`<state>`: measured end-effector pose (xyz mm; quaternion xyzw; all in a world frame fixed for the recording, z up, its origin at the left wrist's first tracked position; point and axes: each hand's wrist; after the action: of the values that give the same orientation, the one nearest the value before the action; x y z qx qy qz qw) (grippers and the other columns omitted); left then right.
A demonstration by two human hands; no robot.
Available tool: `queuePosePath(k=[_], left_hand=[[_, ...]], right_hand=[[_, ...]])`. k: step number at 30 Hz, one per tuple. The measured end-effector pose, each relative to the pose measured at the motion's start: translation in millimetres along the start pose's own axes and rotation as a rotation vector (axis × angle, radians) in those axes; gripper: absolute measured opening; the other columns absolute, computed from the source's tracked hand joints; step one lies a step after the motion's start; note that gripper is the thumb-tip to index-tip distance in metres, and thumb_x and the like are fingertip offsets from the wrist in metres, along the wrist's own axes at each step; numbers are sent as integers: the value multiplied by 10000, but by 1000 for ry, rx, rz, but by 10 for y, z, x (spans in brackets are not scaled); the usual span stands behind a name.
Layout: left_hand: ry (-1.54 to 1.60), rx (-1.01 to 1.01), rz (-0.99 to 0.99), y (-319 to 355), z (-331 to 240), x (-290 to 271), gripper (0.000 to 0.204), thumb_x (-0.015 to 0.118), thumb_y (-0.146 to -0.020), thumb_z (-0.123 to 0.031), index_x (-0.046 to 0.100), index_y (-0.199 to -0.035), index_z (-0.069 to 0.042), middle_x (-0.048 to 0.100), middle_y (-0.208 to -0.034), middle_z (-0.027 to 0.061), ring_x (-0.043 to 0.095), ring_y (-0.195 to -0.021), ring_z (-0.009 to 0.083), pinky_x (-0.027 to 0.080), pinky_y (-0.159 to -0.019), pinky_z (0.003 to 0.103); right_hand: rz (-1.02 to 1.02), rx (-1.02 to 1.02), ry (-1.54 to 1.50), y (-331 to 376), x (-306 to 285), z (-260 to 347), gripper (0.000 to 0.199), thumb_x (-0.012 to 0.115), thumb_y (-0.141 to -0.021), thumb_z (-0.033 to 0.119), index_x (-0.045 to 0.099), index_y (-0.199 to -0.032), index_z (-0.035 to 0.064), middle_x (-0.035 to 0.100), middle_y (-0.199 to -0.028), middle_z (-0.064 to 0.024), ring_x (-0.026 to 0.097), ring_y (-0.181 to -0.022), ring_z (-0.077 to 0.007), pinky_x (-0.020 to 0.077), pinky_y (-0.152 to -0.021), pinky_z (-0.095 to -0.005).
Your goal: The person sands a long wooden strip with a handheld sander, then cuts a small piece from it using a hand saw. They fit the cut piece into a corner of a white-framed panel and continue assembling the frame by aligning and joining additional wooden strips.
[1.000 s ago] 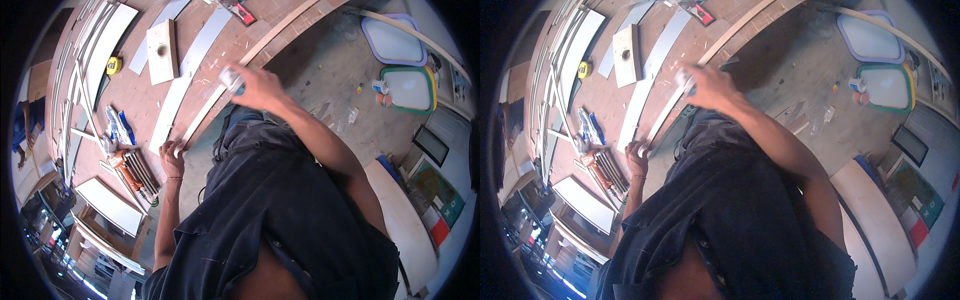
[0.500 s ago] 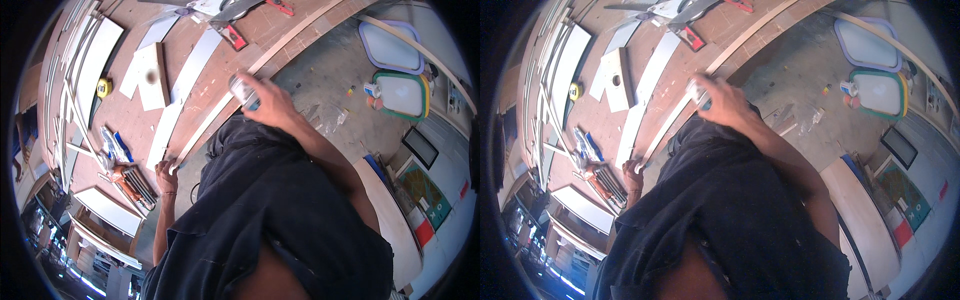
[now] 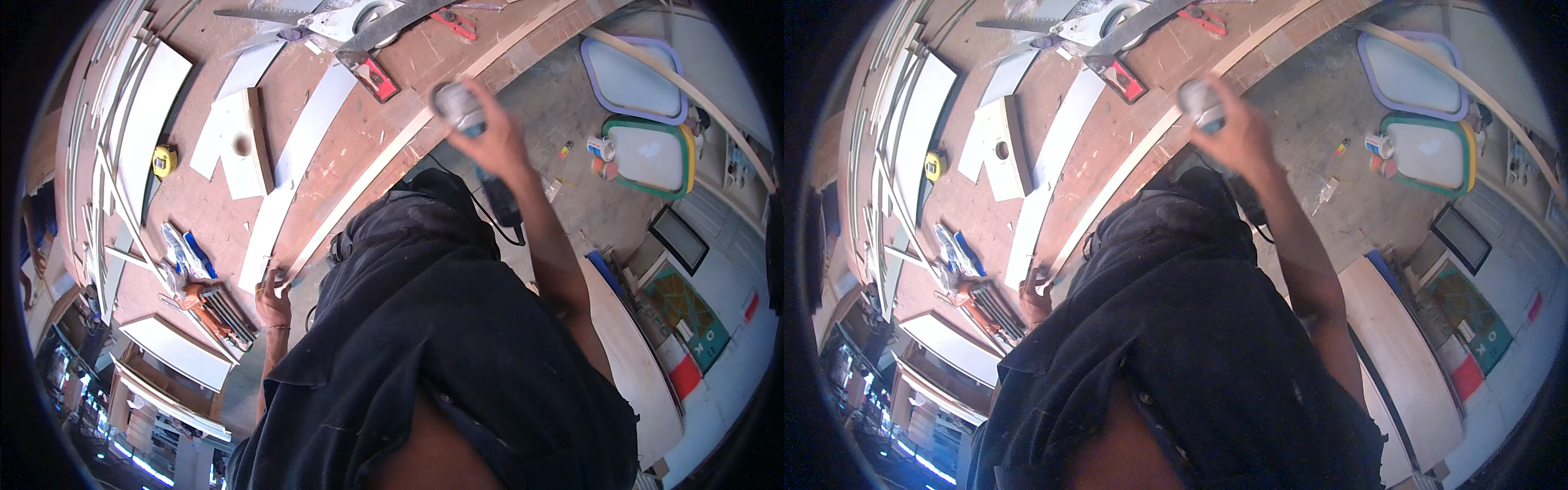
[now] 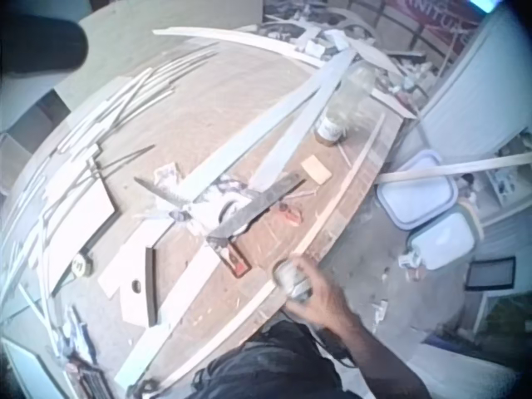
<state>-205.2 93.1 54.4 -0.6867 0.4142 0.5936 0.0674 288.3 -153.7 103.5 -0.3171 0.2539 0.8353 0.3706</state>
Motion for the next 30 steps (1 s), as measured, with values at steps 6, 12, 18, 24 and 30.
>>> queuePosePath(k=[6, 12, 18, 24, 30], left_hand=[[65, -89, 53, -5, 63, -1, 645, 833, -660, 27, 634, -1259, -104, 714, -1018, 95, 690, -908, 254, 550, -797, 390], [38, -126, 80, -22, -33, -44, 619, 818, -669, 32, 628, -1242, -107, 698, -978, 93, 684, -914, 257, 550, -798, 391], [165, 138, -72, -319, -865, -242, 516, 710, -738, 48, 636, -1232, -79, 670, -983, 115, 648, -949, 291, 517, -861, 395], [474, 782, -222, -1831, -2845, 416, 406, 726, -817, -101, 656, -1214, -44, 647, -1062, 162, 590, -1049, 364, 479, -937, 457], [112, 609, -414, -2781, -4046, 757, 356, 703, -870, -231, 644, -1174, -56, 620, -1092, 159, 590, -1046, 362, 481, -888, 453]], right_hand=[[221, -53, -27, 252, 257, 314, 804, 805, -737, 266, 452, -1457, 204, 639, -1244, -198, 626, -1125, -408, 518, -939, -472], [-34, 82, 43, -405, -415, -401, 817, 838, -723, 266, 476, -1445, 140, 590, -1364, -183, 567, -1261, -348, 462, -1036, -417], [-292, 221, 33, -538, -826, -673, 846, 859, -692, 306, 495, -1432, 119, 584, -1351, -224, 562, -1254, -364, 437, -1045, -426], [-349, 225, -121, 199, -879, -454, 833, 863, -696, 249, 494, -1430, 111, 584, -1346, -209, 553, -1257, -339, 420, -1055, -425], [-401, 167, -195, 597, -933, -395, 810, 846, -712, 184, 483, -1426, 64, 588, -1339, -190, 572, -1229, -309, 434, -1042, -406]])
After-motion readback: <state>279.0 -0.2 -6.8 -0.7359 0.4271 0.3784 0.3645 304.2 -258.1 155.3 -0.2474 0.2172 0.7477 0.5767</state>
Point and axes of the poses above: each hand's wrist, its own y-axis away from the middle knuckle, its own x-axis out of the palm, z = x × y
